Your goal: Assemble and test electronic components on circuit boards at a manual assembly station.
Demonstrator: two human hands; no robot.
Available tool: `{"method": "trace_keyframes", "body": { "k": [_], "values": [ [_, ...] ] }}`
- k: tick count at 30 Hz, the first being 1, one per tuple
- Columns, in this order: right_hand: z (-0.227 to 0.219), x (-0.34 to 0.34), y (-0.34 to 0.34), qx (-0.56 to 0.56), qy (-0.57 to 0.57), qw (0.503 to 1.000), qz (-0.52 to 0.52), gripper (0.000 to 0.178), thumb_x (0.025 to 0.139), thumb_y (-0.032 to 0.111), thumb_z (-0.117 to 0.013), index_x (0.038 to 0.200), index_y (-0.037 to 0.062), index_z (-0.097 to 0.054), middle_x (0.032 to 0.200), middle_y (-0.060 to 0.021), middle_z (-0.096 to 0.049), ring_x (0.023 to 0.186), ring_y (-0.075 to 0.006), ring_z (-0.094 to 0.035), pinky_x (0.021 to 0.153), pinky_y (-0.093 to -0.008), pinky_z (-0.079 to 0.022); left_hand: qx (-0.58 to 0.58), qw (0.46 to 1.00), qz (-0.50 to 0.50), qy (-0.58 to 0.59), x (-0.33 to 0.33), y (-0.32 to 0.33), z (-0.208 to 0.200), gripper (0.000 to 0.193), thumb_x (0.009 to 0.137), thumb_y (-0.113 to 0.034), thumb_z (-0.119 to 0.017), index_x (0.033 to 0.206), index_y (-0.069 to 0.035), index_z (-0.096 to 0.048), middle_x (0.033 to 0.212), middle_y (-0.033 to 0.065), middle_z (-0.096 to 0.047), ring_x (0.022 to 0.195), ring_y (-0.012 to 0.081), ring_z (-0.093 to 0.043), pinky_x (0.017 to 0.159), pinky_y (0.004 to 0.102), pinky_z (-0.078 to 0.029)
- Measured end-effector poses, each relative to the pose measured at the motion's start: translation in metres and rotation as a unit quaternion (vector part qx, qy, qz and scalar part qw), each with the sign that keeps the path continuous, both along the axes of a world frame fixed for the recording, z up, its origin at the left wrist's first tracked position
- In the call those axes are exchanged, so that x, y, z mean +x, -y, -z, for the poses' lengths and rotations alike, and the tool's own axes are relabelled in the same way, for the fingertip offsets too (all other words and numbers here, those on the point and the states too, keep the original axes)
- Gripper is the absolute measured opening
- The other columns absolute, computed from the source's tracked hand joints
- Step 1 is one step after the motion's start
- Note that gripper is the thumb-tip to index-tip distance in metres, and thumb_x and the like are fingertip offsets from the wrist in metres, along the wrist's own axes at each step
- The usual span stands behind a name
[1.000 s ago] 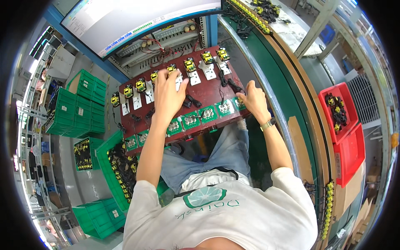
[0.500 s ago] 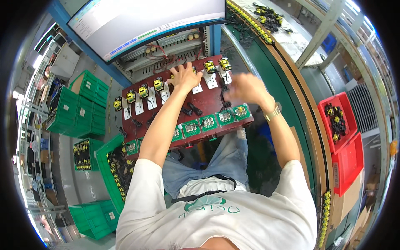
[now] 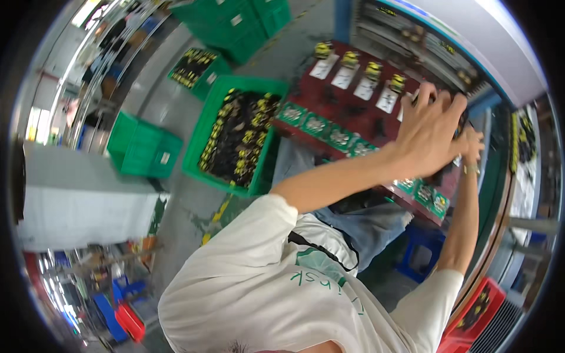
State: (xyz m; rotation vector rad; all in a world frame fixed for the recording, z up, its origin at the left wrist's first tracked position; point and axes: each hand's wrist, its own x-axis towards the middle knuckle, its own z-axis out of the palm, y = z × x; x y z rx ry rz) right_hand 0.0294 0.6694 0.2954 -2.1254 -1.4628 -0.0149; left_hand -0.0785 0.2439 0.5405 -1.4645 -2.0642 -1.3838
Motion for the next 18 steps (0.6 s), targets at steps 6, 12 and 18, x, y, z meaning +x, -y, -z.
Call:
{"method": "trace_keyframes", "body": {
  "k": [6, 12, 18],
  "values": [
    [-0.064, -0.023, 0.084, -0.14, 0.212, 0.932, -0.258, 0.093, 0.093, 0.085, -0.053, 0.147, 0.0113, -0.067, 0.159, -0.0258, -0.043, 0.135, -0.0614, -0.047, 0.108, -0.0733, -0.046, 0.024, 0.984, -0.113, 0.138, -0.041, 0.221, 0.023, 0.061, 0.086, -0.023, -0.075, 0.143, -0.01, -0.058, 0.125, 0.0122, -0.065, 0.115, 0.0359, -0.051, 0.106, 0.0468, -0.043],
    [-0.08, 0.0, 0.065, -0.08, 0.255, 0.936, -0.229, 0.097, 0.095, 0.089, -0.046, 0.137, 0.0053, -0.071, 0.142, -0.0288, -0.058, 0.123, -0.0582, -0.059, 0.101, -0.0748, -0.047, -0.055, 0.918, -0.379, 0.103, -0.064, 0.355, 0.08, 0.053, 0.089, -0.017, -0.073, 0.141, -0.009, -0.062, 0.13, 0.0125, -0.07, 0.111, 0.0356, -0.056, 0.103, 0.0455, -0.046],
    [-0.193, 0.023, 0.012, 0.164, 0.445, 0.824, -0.311, 0.079, 0.105, 0.072, -0.046, 0.118, 0.0007, -0.077, 0.103, -0.0144, -0.075, 0.094, -0.0428, -0.07, 0.09, -0.0565, -0.057, -0.046, 0.827, -0.518, 0.215, -0.072, 0.431, 0.097, 0.051, 0.095, -0.016, -0.072, 0.144, -0.011, -0.063, 0.129, 0.0124, -0.07, 0.117, 0.0321, -0.055, 0.105, 0.0431, -0.045]
  ]
}}
